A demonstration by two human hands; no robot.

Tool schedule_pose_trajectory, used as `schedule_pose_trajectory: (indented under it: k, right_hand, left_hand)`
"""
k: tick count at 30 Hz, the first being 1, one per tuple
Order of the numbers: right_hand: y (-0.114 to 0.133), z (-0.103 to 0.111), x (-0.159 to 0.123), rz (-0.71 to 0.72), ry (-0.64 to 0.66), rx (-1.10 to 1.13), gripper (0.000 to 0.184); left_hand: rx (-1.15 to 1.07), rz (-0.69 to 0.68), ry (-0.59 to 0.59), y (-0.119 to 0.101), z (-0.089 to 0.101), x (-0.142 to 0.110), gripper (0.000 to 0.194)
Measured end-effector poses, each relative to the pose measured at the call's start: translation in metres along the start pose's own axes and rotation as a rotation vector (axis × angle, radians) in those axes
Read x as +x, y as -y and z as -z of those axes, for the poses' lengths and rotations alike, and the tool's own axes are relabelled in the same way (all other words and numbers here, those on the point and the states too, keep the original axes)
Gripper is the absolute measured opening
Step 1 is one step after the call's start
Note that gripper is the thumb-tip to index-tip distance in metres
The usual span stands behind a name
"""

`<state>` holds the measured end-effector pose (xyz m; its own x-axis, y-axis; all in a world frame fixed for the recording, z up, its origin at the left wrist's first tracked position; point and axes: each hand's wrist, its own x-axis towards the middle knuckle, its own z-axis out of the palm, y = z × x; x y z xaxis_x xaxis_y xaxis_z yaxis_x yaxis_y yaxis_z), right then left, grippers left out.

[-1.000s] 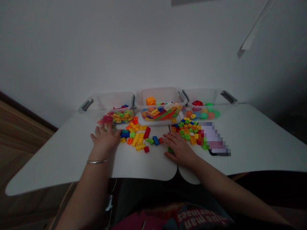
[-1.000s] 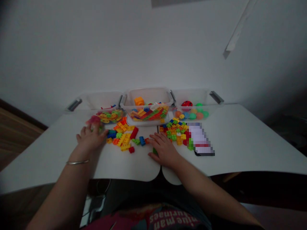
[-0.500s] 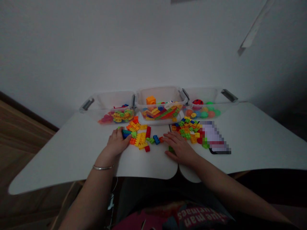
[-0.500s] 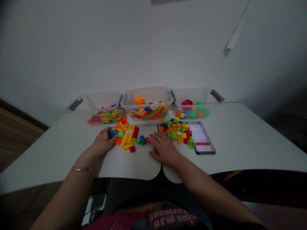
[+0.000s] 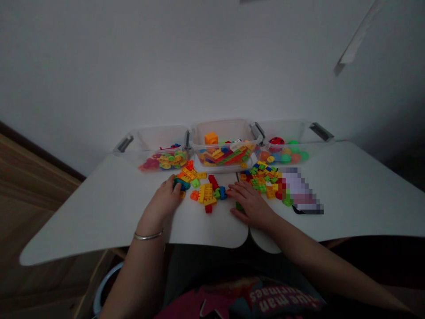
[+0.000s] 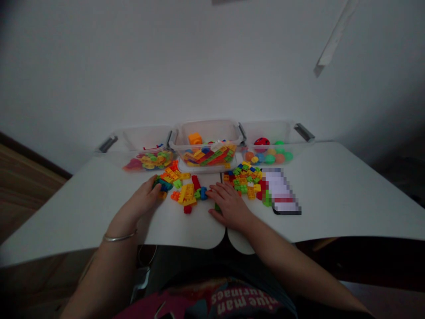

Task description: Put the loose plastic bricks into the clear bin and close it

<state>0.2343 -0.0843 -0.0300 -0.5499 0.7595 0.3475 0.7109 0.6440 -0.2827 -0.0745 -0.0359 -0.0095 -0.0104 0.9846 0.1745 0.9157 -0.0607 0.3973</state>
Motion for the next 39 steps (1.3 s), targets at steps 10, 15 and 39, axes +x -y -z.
schedule_pose_trajectory:
  k: [10, 15, 39]
  right_hand:
    - [0.01, 0.006, 0.018, 0.038, -0.076, 0.001, 0.037]
    - [0.019, 0.004, 0.046, 0.009, -0.015, -0.018, 0.035]
    - [0.004, -0.017, 0.062, -0.137, -0.08, 0.047, 0.026]
  left_hand:
    - [0.099, 0.022, 0.101, 0.006, 0.024, -0.008, 0.038]
    - [0.23, 0.056, 0.098, -0.005, 0.025, -0.01, 0.027]
    - [-0.21, -0.111, 0.01, -0.03, 0.015, -0.014, 0.024]
